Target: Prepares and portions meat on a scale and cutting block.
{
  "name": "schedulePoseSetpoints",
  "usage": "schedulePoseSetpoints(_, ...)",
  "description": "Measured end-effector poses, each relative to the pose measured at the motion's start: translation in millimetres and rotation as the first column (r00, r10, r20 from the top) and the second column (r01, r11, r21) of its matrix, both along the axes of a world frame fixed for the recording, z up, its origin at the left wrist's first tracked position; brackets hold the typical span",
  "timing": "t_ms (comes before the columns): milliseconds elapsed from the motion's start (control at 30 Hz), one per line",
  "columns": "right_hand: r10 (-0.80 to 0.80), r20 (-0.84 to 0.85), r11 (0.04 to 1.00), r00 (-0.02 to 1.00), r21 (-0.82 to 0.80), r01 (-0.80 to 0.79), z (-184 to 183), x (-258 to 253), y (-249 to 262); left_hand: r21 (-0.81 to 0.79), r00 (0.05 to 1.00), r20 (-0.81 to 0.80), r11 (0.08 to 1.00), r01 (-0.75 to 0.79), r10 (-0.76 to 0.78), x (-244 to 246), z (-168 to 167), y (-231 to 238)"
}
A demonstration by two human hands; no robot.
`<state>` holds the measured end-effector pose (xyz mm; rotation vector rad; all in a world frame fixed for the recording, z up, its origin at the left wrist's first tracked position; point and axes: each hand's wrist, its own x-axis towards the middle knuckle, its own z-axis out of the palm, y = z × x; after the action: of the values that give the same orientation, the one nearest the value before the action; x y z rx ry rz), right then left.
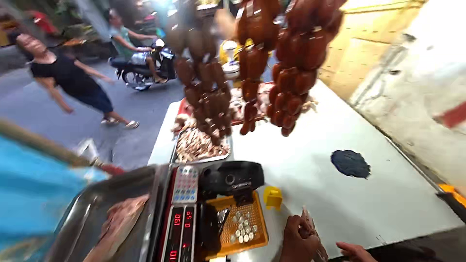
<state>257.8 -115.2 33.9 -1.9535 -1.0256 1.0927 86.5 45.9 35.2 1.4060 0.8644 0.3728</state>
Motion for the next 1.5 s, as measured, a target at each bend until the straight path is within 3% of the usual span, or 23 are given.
schedulePoseSetpoints(100,0.023,0.032,0.983,0.999,0.18,-0.029,-11,-16,17,0.003,0.997,-0.067,0.999,0.042,-0.042,31,2,-3)
schedulePoseSetpoints(233,-0.14,0.137,0.952,0.981,0.291,0.095,-24,0,46,0.027,0.997,-0.064,0.999,-0.045,0.047,68,-10,-9)
schedulePoseSetpoints(400,-0.126,0.029,0.958,0.992,0.263,0.114,-29,47,70,0.032,0.992,-0.05,0.993,-0.115,0.117,112,-21,10)
schedulePoseSetpoints(633,-0.254,-0.133,0.908,0.958,0.309,0.284,-38,121,106,0.017,0.989,-0.151,1.0,0.014,-0.011,171,-8,53)
schedulePoseSetpoints(800,-0.271,-0.036,0.926,0.962,0.262,0.271,-35,186,117,0.199,0.954,-0.279,0.978,-0.056,0.111,185,-58,81)
schedulePoseSetpoints(967,-0.278,0.155,0.897,0.948,0.395,0.198,-44,231,136,0.57,0.963,-0.238,0.821,0.036,0.123,213,-103,92)
schedulePoseSetpoints(1100,-0.252,0.182,0.891,0.951,0.428,0.154,-41,254,159,0.832,0.976,-0.202,0.54,0.129,0.079,240,-144,103)
schedulePoseSetpoints(1200,-0.191,0.154,0.865,0.97,0.494,0.091,-50,276,184,0.911,0.981,-0.18,0.388,0.14,0.067,253,-168,120)
schedulePoseSetpoints(1300,-0.183,0.171,0.837,0.968,0.544,0.062,-57,291,214,0.917,0.981,-0.179,0.374,0.137,0.081,254,-177,125)
schedulePoseSetpoints(1500,-0.193,0.218,0.793,0.957,0.608,0.021,-53,331,294,0.892,0.97,-0.208,0.432,0.135,0.128,256,-178,131)
